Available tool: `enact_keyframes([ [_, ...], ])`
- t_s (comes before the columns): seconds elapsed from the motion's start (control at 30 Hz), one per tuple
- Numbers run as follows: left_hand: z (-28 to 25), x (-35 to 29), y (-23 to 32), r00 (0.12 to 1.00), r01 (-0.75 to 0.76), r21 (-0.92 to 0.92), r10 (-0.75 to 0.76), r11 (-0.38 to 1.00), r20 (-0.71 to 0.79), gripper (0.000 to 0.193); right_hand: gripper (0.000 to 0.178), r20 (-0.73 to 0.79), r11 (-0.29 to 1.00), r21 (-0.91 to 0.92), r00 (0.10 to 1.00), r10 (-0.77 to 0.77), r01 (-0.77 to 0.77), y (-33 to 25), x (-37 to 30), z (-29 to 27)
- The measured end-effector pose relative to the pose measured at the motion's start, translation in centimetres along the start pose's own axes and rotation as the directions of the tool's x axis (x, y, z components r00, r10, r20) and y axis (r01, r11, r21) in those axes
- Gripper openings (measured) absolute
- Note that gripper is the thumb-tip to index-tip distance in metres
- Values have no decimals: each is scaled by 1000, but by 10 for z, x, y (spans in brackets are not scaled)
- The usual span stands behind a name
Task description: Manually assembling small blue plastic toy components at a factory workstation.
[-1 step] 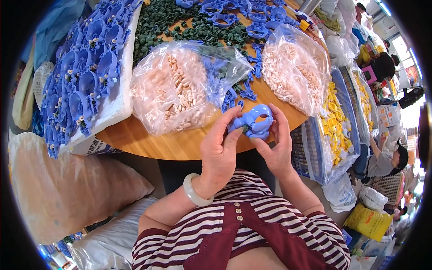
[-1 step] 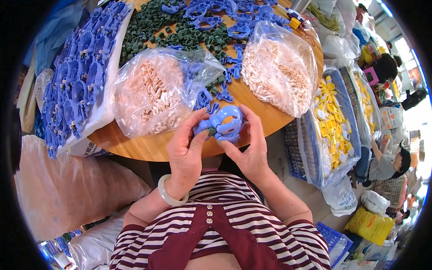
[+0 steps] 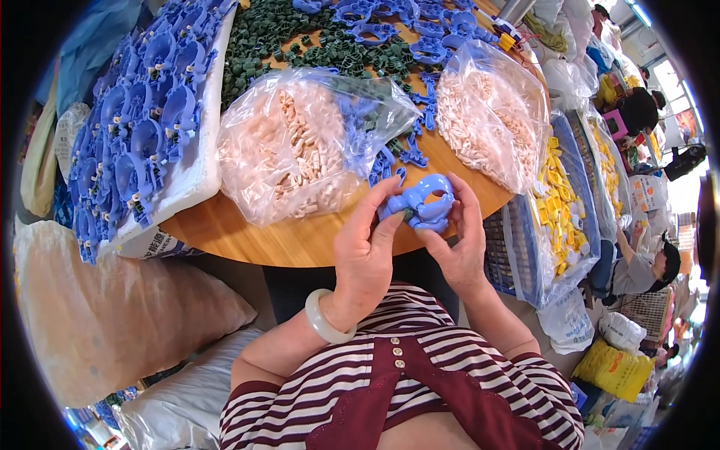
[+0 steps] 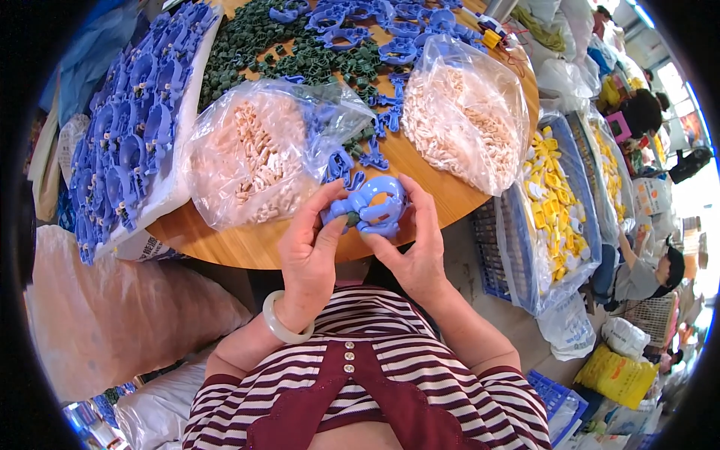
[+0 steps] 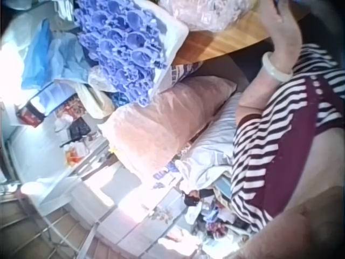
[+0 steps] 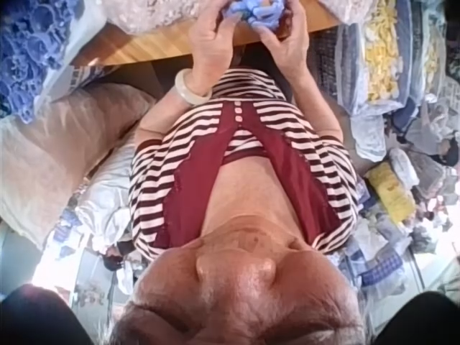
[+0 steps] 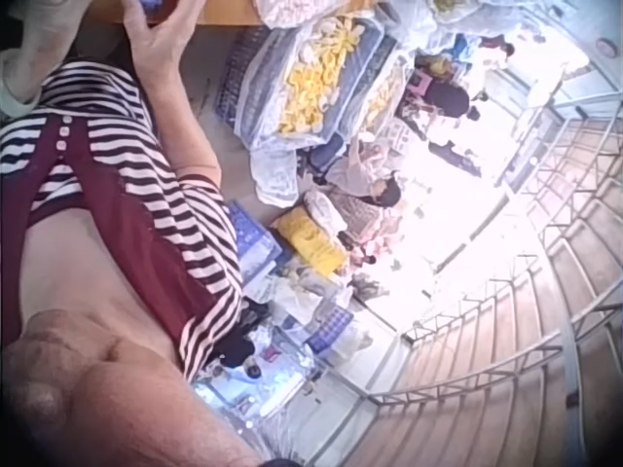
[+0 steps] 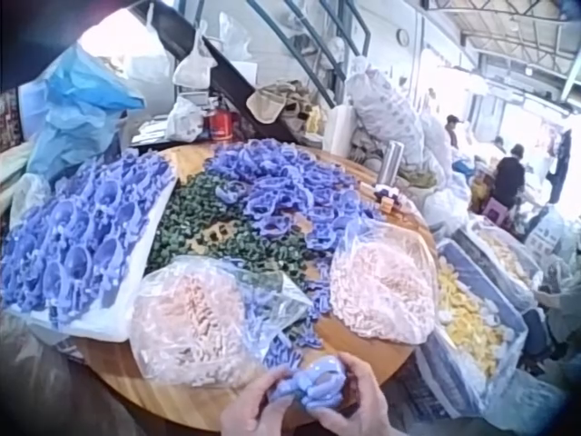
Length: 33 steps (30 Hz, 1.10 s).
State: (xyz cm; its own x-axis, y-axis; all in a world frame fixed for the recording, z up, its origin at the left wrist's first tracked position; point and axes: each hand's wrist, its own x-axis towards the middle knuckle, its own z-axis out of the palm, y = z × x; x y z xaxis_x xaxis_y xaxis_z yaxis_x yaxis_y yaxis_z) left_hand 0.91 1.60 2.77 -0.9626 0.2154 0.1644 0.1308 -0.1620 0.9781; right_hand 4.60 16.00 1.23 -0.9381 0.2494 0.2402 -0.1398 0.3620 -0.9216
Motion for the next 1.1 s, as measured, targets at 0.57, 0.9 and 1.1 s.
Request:
enact_keyframes([
  [0.57,-2,7,-6,962,268,-404,-267,874,61,36,64,-17,979,-165,992,-122,118,-16,10,-20],
  [0.9,1,5,-8,962,266,-415,-265,870,60,36,27,167,716,-487,858,-485,500,-18,14,-20],
  [1.1,4,3,-4,973,224,-382,-225,896,44,36,25,66,779,-444,883,-465,444,-21,11,-14],
])
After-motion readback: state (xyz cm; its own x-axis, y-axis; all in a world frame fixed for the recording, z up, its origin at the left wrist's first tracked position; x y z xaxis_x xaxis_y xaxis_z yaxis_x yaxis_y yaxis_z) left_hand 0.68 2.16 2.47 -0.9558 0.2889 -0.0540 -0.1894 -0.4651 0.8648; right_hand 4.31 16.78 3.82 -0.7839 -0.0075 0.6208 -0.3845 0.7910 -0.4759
